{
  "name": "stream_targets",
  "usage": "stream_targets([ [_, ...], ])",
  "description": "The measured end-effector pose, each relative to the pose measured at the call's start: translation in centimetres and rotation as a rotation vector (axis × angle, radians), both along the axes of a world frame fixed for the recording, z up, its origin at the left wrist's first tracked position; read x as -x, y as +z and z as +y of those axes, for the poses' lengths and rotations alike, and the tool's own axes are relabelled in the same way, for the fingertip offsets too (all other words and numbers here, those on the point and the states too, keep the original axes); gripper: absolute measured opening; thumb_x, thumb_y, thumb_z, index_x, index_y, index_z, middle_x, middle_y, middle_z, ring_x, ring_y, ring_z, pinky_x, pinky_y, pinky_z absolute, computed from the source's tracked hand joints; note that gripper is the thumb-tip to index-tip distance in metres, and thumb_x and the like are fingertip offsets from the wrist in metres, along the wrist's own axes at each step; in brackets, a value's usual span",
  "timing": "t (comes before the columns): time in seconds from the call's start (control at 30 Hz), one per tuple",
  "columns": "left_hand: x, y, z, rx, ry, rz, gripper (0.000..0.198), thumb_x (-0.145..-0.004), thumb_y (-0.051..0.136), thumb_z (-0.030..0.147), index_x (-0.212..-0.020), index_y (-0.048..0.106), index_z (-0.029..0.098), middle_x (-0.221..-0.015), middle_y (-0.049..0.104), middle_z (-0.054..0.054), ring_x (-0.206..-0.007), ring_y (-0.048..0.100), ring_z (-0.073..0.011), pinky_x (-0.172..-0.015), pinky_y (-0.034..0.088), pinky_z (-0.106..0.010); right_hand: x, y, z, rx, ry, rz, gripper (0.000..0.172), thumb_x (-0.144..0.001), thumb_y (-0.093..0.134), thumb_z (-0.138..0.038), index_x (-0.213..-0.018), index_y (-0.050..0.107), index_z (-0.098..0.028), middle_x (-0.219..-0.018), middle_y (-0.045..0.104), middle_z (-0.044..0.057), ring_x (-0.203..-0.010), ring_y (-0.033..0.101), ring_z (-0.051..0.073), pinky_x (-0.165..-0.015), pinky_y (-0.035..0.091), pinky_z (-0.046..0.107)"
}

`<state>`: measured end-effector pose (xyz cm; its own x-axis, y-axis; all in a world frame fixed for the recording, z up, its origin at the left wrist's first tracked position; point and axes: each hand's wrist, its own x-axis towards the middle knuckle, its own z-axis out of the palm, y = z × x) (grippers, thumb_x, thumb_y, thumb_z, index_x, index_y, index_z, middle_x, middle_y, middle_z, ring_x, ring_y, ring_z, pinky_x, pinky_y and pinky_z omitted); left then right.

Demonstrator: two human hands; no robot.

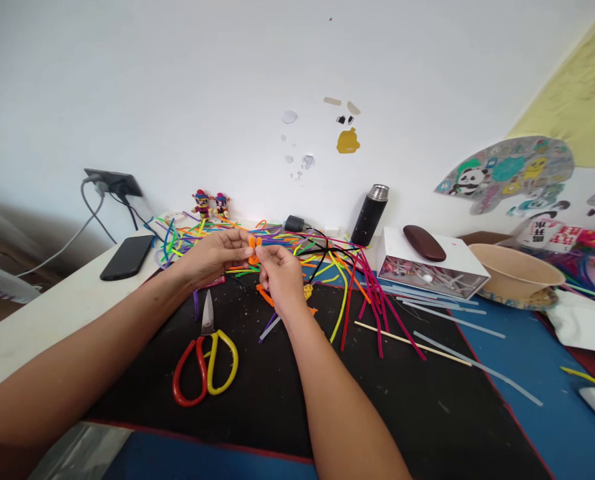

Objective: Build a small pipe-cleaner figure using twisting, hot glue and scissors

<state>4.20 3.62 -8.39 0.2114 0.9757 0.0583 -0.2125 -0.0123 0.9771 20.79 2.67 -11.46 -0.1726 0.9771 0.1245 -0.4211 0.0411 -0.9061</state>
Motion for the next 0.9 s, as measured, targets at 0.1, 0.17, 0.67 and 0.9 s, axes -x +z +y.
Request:
stream_targets([
  [0.1, 0.1, 0.0, 0.0, -0.025, -0.03, 0.019, 0.041, -0.062, 0.1, 0.028, -0.089, 0.074, 0.013, -0.077, 0.073, -0.002, -0.062, 0.064, -0.0109, -0.065, 0.053, -0.023, -0.1, 0.1, -0.1, 0.006, 0.022, -0.007, 0.041, -0.077, 0.084, -0.054, -0.08, 0.061, -0.021, -0.051, 0.046, -0.011, -0.037, 0.035, 0.005, -0.037, 0.023, 0.02],
  [0.17, 0.2, 0.2, 0.0, -0.052, -0.042, 0.04, 0.041, -0.065, 0.098, 0.028, -0.096, 0.075, 0.014, -0.076, 0.072, -0.002, -0.063, 0.064, -0.0112, -0.064, 0.052, -0.023, -0.1, 0.2, -0.1, 0.014, 0.045, -0.003, 0.042, -0.076, 0.085, -0.054, -0.08, 0.06, -0.021, -0.051, 0.046, -0.011, -0.037, 0.035, 0.005, -0.038, 0.023, 0.02],
  [0.67, 0.1, -0.1, 0.2, -0.085, 0.006, 0.017, 0.037, -0.058, 0.101, 0.029, -0.075, 0.072, 0.014, -0.068, 0.07, -0.001, -0.061, 0.062, -0.0112, -0.061, 0.049, -0.022, 0.1, 0.1, -0.3, 0.07, 0.117, 0.057, 0.048, -0.075, 0.085, -0.06, -0.085, 0.057, -0.022, -0.05, 0.046, -0.012, -0.035, 0.033, 0.005, -0.037, 0.021, 0.019],
  [0.9, -0.4, -0.2, 0.1, -0.07, 0.076, -0.116, 0.037, -0.063, 0.1, 0.033, -0.075, 0.069, 0.014, -0.07, 0.072, -0.003, -0.061, 0.065, -0.011, -0.061, 0.052, -0.022, 0.6, -0.2, -0.6, -0.054, 0.063, -0.096, 0.045, -0.086, 0.073, -0.066, -0.086, 0.059, -0.023, -0.051, 0.051, -0.01, -0.035, 0.039, 0.007, -0.036, 0.026, 0.02],
])
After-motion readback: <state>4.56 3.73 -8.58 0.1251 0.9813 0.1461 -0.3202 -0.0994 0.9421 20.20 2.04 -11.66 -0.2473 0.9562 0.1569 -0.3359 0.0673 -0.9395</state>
